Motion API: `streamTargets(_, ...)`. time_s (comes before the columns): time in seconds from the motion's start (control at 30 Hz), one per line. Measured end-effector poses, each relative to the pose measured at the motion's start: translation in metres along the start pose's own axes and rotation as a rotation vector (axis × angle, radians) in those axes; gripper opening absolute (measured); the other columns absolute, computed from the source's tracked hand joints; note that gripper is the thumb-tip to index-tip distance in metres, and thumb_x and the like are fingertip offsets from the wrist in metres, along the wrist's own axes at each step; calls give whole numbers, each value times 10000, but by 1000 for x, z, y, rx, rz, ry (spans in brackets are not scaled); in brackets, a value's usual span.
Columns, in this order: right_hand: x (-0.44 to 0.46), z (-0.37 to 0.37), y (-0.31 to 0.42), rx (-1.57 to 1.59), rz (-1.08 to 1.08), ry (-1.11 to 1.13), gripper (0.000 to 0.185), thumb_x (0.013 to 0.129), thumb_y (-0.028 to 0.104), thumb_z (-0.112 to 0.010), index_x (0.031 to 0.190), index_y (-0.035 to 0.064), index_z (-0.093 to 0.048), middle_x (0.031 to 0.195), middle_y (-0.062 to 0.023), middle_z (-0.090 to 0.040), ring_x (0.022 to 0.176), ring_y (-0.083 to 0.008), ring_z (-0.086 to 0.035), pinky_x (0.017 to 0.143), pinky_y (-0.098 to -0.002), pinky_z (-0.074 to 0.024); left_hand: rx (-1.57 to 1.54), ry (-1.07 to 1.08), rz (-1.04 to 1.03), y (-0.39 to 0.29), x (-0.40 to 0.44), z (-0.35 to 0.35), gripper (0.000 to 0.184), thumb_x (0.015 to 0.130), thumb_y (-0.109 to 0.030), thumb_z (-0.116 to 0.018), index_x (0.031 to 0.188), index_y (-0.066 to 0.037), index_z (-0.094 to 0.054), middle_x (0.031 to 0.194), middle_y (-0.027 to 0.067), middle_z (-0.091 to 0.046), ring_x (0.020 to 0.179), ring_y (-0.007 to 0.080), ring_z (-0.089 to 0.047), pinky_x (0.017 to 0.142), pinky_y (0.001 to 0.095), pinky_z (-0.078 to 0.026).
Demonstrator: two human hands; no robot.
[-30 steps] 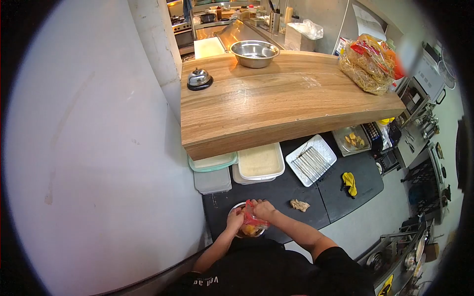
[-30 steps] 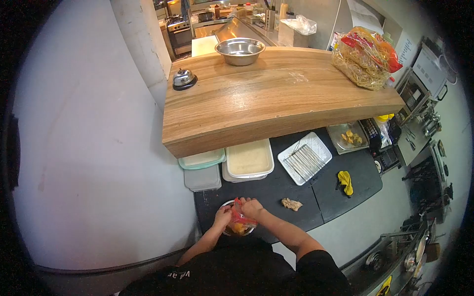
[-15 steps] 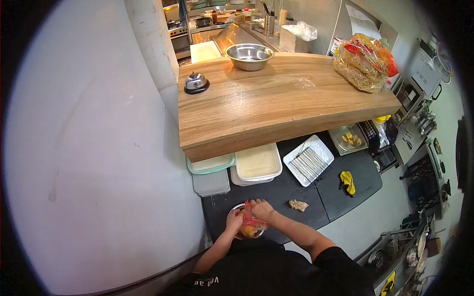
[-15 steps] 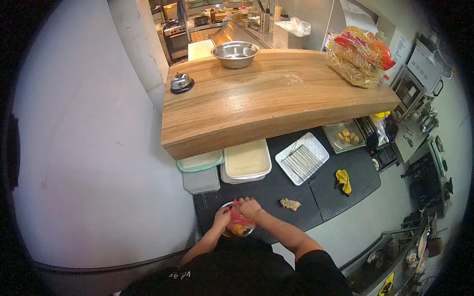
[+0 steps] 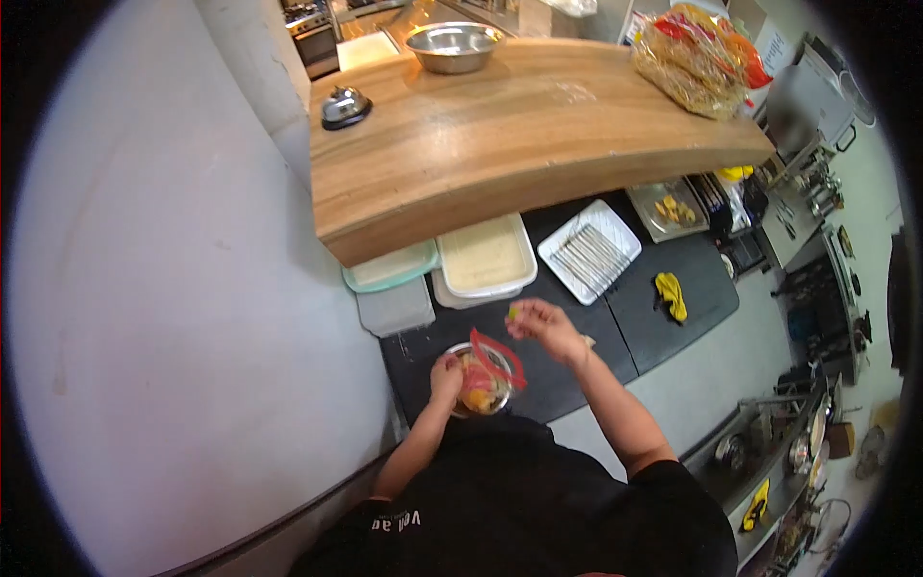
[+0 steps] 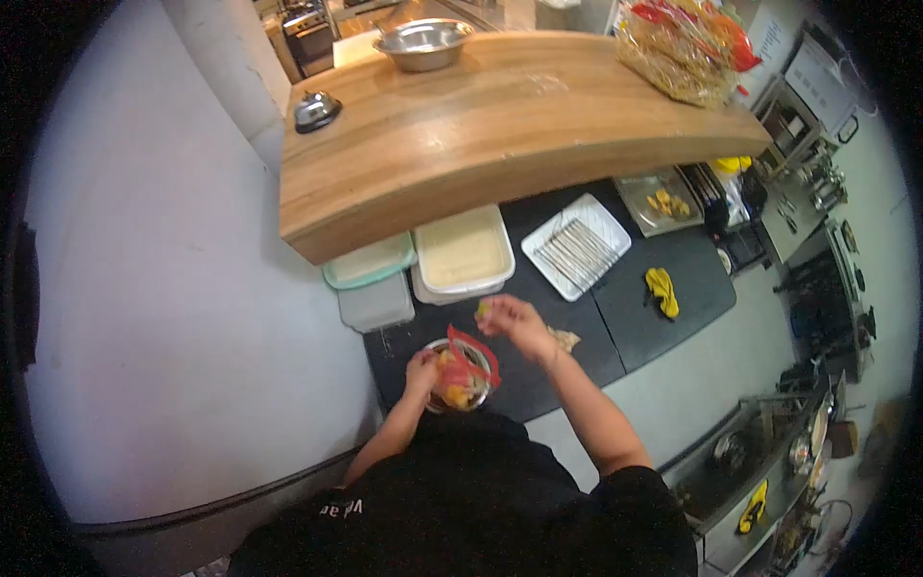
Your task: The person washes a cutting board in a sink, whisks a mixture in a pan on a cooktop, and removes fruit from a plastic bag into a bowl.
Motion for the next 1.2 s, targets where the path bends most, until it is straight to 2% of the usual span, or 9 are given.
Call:
streamTargets(0.13, -10, -5, 42, 377, 85, -16, 337, 919, 71, -520, 1241, -18, -479, 1121, -148, -587, 962, -203, -607, 848, -307, -506, -86, 6, 17, -17, -7, -1, 288, 856, -115, -557, 1107, 28, -559, 1003, 128, -628, 934, 195, -596, 829, 288, -454)
streamTargets(0.53, -25, -18, 50, 532, 190, 55, 417, 918, 24, -490, 1329, 26, -420, 1213, -184, -542, 1021, -225, -595, 892, -330, -501, -84, 25, -66, -9, -5, -7, 277, 872, -93, -541, 1120, 30, -549, 1031, 127, -618, 947, 191, -595, 854, 291, -452)
streamTargets(0.6, -27, -19, 49, 493, 182, -4, 317, 936, 110, -484, 1247, 47, -483, 1034, -116, -583, 871, -183, -598, 757, -283, -509, -89, 27, -62, -7, -7, -8, 280, 873, -96, -540, 1120, 35, -546, 1034, 129, -617, 949, 195, -595, 858, 292, -450)
streamTargets(0.63, -28, -19, 49, 494, 182, -5, 317, 936, 110, -484, 1247, 47, -483, 1034, -116, -583, 871, -183, -598, 757, -283, -509, -95, 29, -62, -9, -9, -9, 283, 873, -98, -539, 1120, 40, -543, 1037, 131, -616, 952, 198, -594, 862, 292, -448)
streamTargets(0.7, -30, -19, 50, 638, 154, 68, 211, 946, 242, -466, 1068, 80, -525, 808, -34, -507, 671, -118, -496, 572, -224, -437, -116, 26, -75, -13, -11, -9, 279, 873, -100, -539, 1112, 45, -543, 1034, 131, -616, 953, 202, -594, 864, 293, -447)
streamTargets(0.73, -31, -17, 49, 638, 152, 71, 211, 946, 242, -466, 1068, 80, -525, 808, -34, -507, 671, -118, -496, 572, -224, -437, -136, 24, -88, -15, -12, -9, 276, 874, -103, -538, 1104, 50, -542, 1031, 131, -615, 954, 206, -594, 867, 294, -446)
streamTargets(0.83, -34, -4, 44, 660, 78, -83, 217, 954, 315, -395, 868, 127, -462, 640, 37, -343, 519, -84, -320, 395, -213, -275, -83, -12, -94, -25, -20, -8, 256, 866, -99, -545, 1082, 38, -549, 1017, 133, -611, 946, 211, -594, 864, 299, -446)
streamTargets(1.0, -40, 10, 37, 696, 73, -157, 202, 974, 299, -414, 907, 122, -484, 582, 53, -299, 465, -56, -262, 377, -208, -234, -82, -124, -198, -16, -12, -9, 257, 839, -71, -563, 1077, 23, -538, 967, 136, -603, 913, 221, -593, 846, 314, -452)
streamTargets(1.2, -48, 7, 28, 556, 45, -279, 191, 959, 233, -453, 991, 56, -518, 663, 7, -464, 545, -82, -430, 459, -226, -379, -38, -290, -207, -23, -14, -1, 244, 812, -65, -598, 1029, 23, -527, 919, 141, -587, 828, 229, -594, 751, 333, -477)
Point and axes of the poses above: each hand's wrist, its own x-axis towards the middle knuckle, its own z-axis out of the back of the hand, y = z × x, the point moved 3 cm from there along x, towards the middle knuckle
